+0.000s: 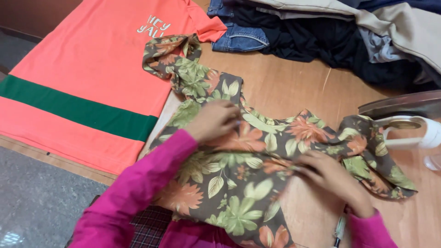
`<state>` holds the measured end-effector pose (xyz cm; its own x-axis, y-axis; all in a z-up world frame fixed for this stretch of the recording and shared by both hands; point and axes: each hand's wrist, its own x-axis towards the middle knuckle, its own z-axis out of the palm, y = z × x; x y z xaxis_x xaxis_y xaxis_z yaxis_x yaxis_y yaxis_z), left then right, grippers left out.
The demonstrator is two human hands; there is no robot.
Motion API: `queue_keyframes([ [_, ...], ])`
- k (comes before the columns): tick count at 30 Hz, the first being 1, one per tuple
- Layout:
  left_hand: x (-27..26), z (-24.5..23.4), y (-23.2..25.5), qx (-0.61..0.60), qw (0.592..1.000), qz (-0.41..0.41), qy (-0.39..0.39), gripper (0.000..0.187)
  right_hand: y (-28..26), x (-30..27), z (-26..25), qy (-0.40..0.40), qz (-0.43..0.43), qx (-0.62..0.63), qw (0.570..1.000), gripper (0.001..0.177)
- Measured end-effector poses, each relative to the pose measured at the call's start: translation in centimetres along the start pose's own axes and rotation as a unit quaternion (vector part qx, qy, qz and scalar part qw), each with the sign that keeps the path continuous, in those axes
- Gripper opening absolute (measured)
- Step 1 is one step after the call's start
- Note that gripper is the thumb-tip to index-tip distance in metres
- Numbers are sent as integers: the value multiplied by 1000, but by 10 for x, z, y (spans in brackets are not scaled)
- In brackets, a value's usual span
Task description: The person irons a floral-patterned top and then a pair of beige pants on a wooden table. They repeatedly adjust the garments and use a white iron to smooth the fabric.
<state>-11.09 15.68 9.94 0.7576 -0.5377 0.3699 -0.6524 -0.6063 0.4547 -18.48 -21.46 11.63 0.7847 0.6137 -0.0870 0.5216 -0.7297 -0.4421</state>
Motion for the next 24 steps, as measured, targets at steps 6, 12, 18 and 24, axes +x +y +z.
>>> queue_keyframes([
  [6, -5, -22, -53, 50, 997, -42, 51, 18, 37, -87, -40, -156, 380, -207, 888, 29],
  [12, 19, 8, -91, 136, 982, -49, 122, 29, 5, -84, -39, -15, 384, -276, 881, 54],
  [18, 27, 38, -93, 164, 976, -121, 78, 15, -3, -11, -4, 168, 108, -181, 963, 43],
  [24, 39, 61, -57, 85, 988, -94, 91, 23, 29, -46, 4, 132, 196, -176, 956, 35],
])
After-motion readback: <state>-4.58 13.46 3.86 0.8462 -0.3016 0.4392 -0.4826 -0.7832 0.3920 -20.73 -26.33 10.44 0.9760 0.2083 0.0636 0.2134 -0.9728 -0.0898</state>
